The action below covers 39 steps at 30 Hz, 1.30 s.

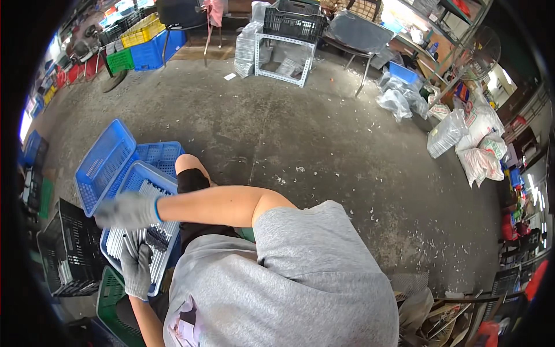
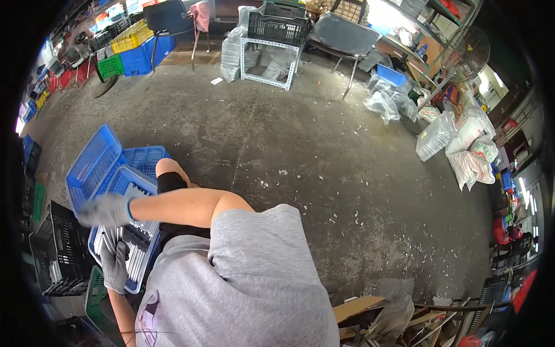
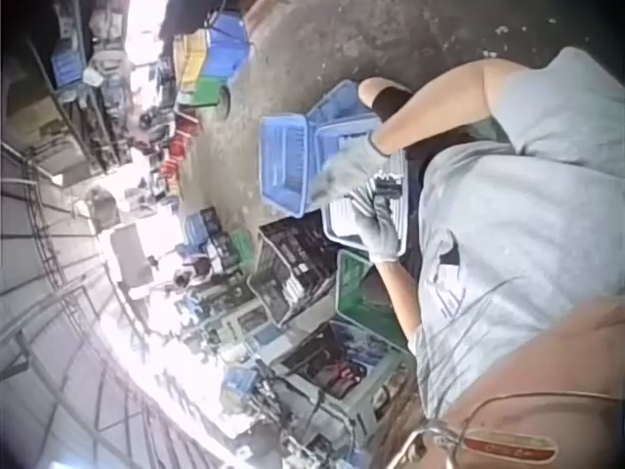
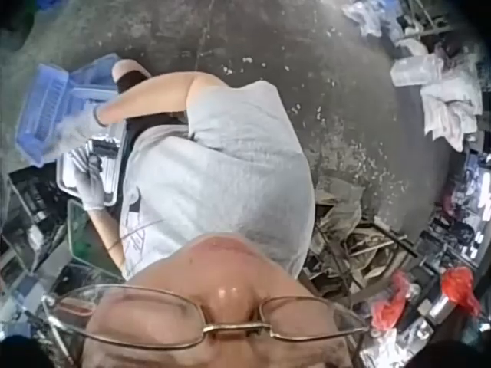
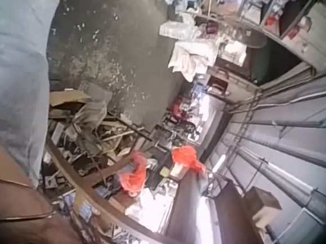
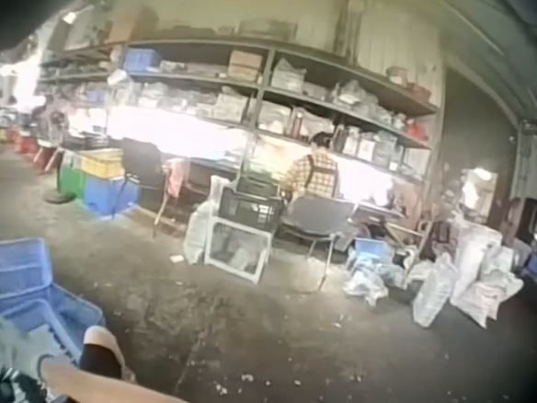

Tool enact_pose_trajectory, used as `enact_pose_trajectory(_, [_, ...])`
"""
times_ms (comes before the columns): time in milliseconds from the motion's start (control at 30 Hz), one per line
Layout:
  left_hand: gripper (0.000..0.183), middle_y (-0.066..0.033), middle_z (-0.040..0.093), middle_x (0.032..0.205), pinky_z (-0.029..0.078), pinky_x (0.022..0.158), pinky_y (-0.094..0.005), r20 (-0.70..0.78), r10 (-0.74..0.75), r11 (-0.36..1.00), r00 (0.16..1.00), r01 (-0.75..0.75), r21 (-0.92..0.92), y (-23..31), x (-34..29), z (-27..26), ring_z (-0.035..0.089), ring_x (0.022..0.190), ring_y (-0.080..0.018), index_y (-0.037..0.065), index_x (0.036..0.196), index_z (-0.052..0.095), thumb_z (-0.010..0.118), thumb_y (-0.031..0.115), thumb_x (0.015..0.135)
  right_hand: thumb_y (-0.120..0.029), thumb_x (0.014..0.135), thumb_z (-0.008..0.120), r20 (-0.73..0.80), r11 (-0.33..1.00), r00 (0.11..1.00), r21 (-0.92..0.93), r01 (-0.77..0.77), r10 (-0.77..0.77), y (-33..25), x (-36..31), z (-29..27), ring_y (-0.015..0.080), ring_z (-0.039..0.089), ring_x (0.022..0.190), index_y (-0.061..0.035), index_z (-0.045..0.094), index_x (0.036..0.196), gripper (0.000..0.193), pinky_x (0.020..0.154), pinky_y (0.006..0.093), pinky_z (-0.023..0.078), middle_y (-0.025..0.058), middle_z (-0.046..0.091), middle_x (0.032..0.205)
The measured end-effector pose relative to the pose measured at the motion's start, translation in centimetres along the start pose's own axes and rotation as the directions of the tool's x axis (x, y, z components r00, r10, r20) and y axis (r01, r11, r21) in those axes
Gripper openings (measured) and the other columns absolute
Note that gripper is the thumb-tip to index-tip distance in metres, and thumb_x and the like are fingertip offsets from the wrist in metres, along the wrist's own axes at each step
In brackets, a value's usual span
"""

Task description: Inspecting small metal components and sorting them into blue plastic crates.

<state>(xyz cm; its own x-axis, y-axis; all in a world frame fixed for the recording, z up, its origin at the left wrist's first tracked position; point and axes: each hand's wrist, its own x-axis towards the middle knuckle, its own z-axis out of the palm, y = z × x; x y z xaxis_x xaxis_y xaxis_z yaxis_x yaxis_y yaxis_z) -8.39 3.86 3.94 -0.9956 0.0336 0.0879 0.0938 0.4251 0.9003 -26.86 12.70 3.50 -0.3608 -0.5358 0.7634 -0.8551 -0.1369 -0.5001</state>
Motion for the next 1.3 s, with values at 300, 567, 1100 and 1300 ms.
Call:
enact_pose_trajectory(300, [0.038,-0.0055,0.068,0.108,0.046,0.078,-0.0259,0.016,-0.117,0.992,0.993,0.117,-0.044,0.4,-3.4,1.4,0.052,0.082,-0.0126,-0.002,0.130,0.060,0.051,-0.007,0.093,-0.032,0.107,0.047,0.419,0.987,0.902,-0.152,-0.049,0.110,-4.4,-4.2,1.8,0.0281,0.068,0.079,-0.0188,0.059,0.124,0.025,0.069,0.0336,0.058,0.0059,0.067,0.104])
enact_pose_trajectory(567, [0.032,-0.0004,0.062,0.094,0.041,0.065,-0.0230,-0.086,0.013,1.000,0.996,-0.013,-0.005,-3.8,-7.0,-0.3,0.047,0.071,-0.0094,-0.001,0.126,0.063,0.051,-0.004,0.097,-0.019,0.099,0.054,0.464,0.994,0.885,-0.112,0.005,0.048,-4.4,-4.7,7.1,0.0325,0.070,0.085,-0.0091,0.056,0.132,0.034,0.076,0.0424,0.061,0.0135,0.068,0.112])
enact_pose_trajectory(1100, [0.017,0.0036,0.061,0.078,0.047,0.065,-0.0291,-0.559,-0.050,0.990,0.828,0.113,0.080,-1.6,-12.1,-3.7,0.049,0.066,-0.0112,0.003,0.086,0.062,0.069,-0.013,0.083,-0.031,0.098,0.062,0.534,0.943,0.778,-0.157,-0.294,0.331,-11.7,-3.3,-4.2,0.0268,0.070,0.065,-0.0099,0.078,0.094,0.027,0.059,0.0369,0.053,0.0087,0.077,0.080])
enact_pose_trajectory(1300, [0.014,0.0041,0.061,0.073,0.047,0.061,-0.0293,-0.535,-0.017,0.963,0.845,0.157,0.218,-2.4,-11.7,-4.0,0.051,0.062,-0.0120,0.004,0.086,0.066,0.071,-0.009,0.083,-0.029,0.096,0.063,0.585,0.952,0.767,-0.288,-0.107,0.263,-12.7,-2.3,-4.1,0.0258,0.070,0.063,-0.0113,0.078,0.093,0.023,0.056,0.0366,0.052,0.0070,0.077,0.079])
